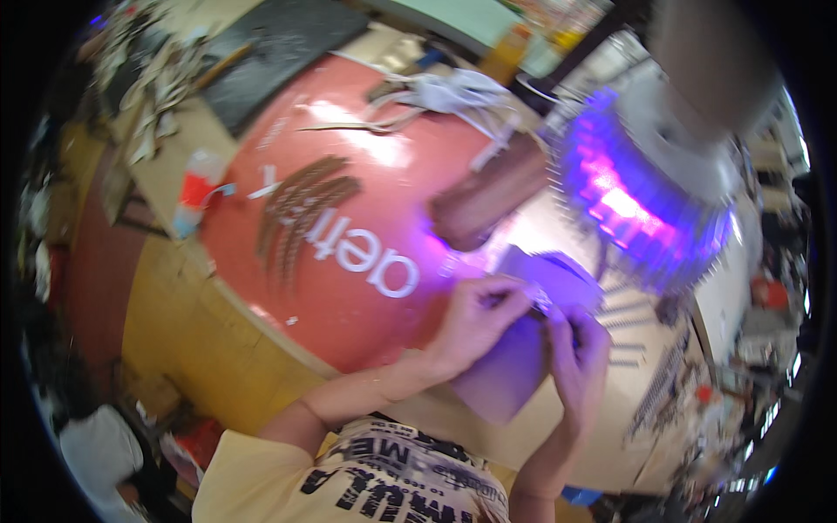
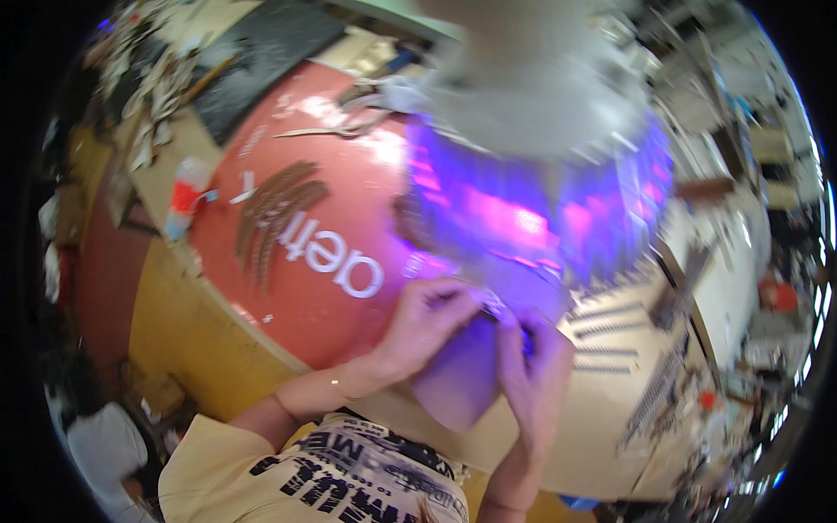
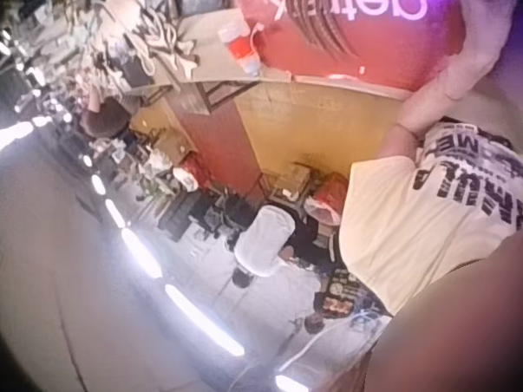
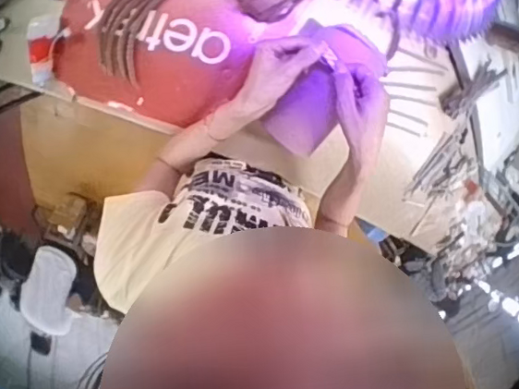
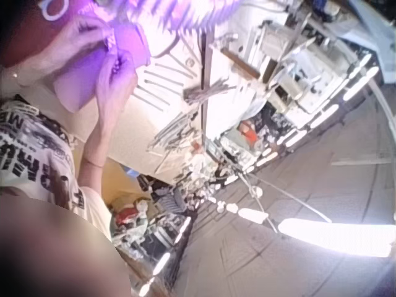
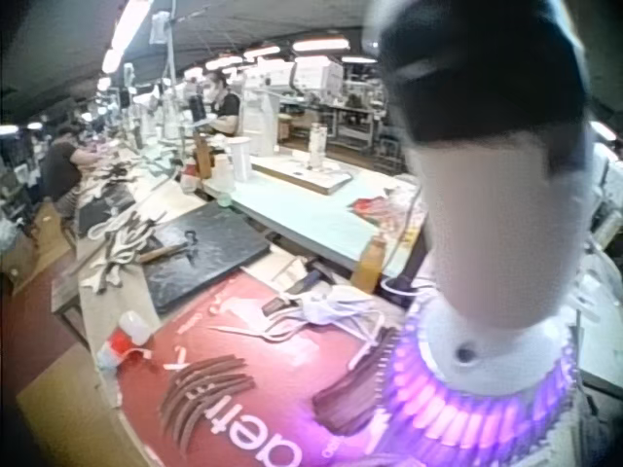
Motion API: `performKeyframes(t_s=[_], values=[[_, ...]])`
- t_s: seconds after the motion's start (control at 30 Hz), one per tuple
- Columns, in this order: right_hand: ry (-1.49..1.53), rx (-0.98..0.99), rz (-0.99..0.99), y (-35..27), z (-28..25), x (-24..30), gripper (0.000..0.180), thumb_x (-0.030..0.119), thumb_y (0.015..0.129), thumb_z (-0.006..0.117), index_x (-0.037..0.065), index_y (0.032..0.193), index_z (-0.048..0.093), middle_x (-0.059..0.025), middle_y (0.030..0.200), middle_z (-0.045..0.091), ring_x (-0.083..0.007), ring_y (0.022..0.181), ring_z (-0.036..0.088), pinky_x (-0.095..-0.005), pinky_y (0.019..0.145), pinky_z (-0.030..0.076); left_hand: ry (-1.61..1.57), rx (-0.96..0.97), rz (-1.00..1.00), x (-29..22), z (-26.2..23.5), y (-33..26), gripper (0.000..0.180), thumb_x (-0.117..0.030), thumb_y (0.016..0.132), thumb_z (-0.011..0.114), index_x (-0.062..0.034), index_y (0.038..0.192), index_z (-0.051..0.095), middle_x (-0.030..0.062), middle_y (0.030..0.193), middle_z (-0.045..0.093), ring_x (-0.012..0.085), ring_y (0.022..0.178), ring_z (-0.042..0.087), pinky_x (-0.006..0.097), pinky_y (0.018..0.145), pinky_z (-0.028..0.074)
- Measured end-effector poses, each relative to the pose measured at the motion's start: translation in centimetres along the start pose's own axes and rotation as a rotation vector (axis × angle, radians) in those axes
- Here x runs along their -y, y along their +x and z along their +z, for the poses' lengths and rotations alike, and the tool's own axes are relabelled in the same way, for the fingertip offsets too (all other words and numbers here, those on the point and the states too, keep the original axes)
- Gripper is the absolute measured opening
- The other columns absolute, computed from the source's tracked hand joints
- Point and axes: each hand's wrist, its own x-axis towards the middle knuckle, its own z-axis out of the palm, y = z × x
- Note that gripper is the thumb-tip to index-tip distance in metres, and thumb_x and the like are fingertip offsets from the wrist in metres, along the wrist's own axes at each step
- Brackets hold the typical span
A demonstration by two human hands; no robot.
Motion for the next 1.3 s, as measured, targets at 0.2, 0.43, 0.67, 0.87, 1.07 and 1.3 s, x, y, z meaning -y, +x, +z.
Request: performKeyframes(t_s=[0.2,0.43,0.67,0.87,1.07,1.3], values=[[0.081,-0.019,-0.044,0.1,0.8,0.5,0.024,0.014,0.098,0.058,-0.004,0.084,0.066,0.0051,0.058,0.046,-0.0024,0.053,0.035,-0.0235,0.047,0.023,0.264,0.022,0.119,0.1,-1.6,0.5,0.013,-0.008,0.090,0.069,-0.0019,0.100,0.073,0.0035,0.096,0.070,0.0097,0.081,0.063,0.026,0.074,0.051],[0.025,-0.037,-0.039,-0.1,0.6,0.6,0.024,0.013,0.097,0.058,-0.005,0.083,0.066,0.0056,0.058,0.043,-0.0027,0.054,0.033,-0.0247,0.048,0.022,1.483,-0.697,0.658,-4.0,-11.5,2.6,0.028,-0.016,0.077,0.077,-0.0121,0.104,0.070,0.0041,0.106,0.064,0.0254,0.093,0.060,0.038,0.080,0.045],[0.029,-0.047,-0.052,-0.1,0.8,0.9,0.022,0.012,0.096,0.059,-0.005,0.085,0.067,0.0053,0.058,0.043,-0.0029,0.055,0.033,-0.0248,0.049,0.024,1.794,-0.757,0.621,-5.3,-17.7,1.0,0.017,-0.014,0.077,0.077,-0.0151,0.093,0.073,-0.0004,0.108,0.065,0.0211,0.101,0.057,0.039,0.090,0.035],[0.037,-0.067,-0.068,-0.2,0.7,0.8,0.022,0.013,0.095,0.061,-0.004,0.082,0.067,0.0034,0.057,0.048,-0.0031,0.054,0.035,-0.0248,0.047,0.026,1.833,-0.599,1.010,-5.2,-16.2,1.0,0.022,-0.014,0.072,0.078,-0.0195,0.093,0.076,-0.0050,0.108,0.070,0.0146,0.093,0.059,0.034,0.086,0.033],[0.060,-0.083,-0.066,-0.2,0.8,0.2,0.023,0.015,0.094,0.063,-0.004,0.082,0.067,0.0021,0.053,0.048,-0.0032,0.051,0.036,-0.0260,0.045,0.028,1.828,-0.581,1.050,-6.2,-14.3,2.3,0.022,-0.014,0.078,0.073,-0.0183,0.099,0.074,-0.0062,0.099,0.071,0.0120,0.081,0.061,0.035,0.086,0.033],[-0.008,-0.087,-0.079,-0.1,0.5,0.5,0.023,0.015,0.093,0.064,-0.004,0.080,0.067,-0.0023,0.050,0.047,-0.0054,0.047,0.037,-0.0274,0.044,0.028,1.803,-0.583,0.909,-8.4,-16.4,1.5,0.014,-0.012,0.081,0.076,-0.0122,0.095,0.073,0.0052,0.105,0.074,0.0152,0.087,0.069,0.038,0.091,0.037]])
